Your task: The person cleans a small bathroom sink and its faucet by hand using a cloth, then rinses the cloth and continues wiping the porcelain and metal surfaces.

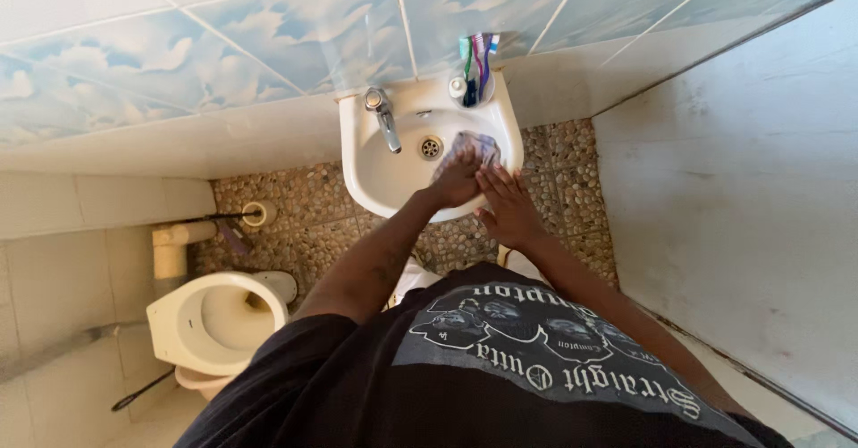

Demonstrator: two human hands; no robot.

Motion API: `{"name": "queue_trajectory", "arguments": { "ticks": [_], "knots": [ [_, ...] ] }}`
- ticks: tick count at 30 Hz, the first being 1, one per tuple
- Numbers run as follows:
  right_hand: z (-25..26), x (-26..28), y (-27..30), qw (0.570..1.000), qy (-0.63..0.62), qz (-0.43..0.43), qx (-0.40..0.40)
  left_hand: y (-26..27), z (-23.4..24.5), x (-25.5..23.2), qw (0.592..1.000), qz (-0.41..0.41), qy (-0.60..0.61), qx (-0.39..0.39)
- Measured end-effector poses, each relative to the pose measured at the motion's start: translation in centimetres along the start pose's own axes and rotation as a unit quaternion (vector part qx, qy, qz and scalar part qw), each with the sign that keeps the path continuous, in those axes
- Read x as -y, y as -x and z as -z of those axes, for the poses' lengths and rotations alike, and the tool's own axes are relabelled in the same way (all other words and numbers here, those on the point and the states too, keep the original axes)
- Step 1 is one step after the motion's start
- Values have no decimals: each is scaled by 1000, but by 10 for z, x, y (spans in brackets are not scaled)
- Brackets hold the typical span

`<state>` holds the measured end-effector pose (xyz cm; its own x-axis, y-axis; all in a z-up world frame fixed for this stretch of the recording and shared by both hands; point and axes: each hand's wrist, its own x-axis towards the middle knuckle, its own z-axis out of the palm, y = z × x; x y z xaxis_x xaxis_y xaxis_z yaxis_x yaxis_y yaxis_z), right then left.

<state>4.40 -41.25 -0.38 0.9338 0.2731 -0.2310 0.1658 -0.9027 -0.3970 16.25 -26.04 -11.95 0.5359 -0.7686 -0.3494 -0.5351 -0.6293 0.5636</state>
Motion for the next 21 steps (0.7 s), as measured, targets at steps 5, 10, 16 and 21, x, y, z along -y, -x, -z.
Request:
{"name": "queue_trajectory", "arguments": {
  "ticks": [5,10,16,21],
  "knots": [
    [4,-5,6,999,4,25,-25,83,53,8,981,-46,152,109],
    [1,-5,8,998,-5,33,-50,127,122,-4,952,243,-157,101],
    [-2,-7,8,997,1,46,-66,49,41,11,968,246,-55,-13],
    [-1,-8,9,998,-16,42,-51,10,-14,13,998,64,10,1]
  ]
}}
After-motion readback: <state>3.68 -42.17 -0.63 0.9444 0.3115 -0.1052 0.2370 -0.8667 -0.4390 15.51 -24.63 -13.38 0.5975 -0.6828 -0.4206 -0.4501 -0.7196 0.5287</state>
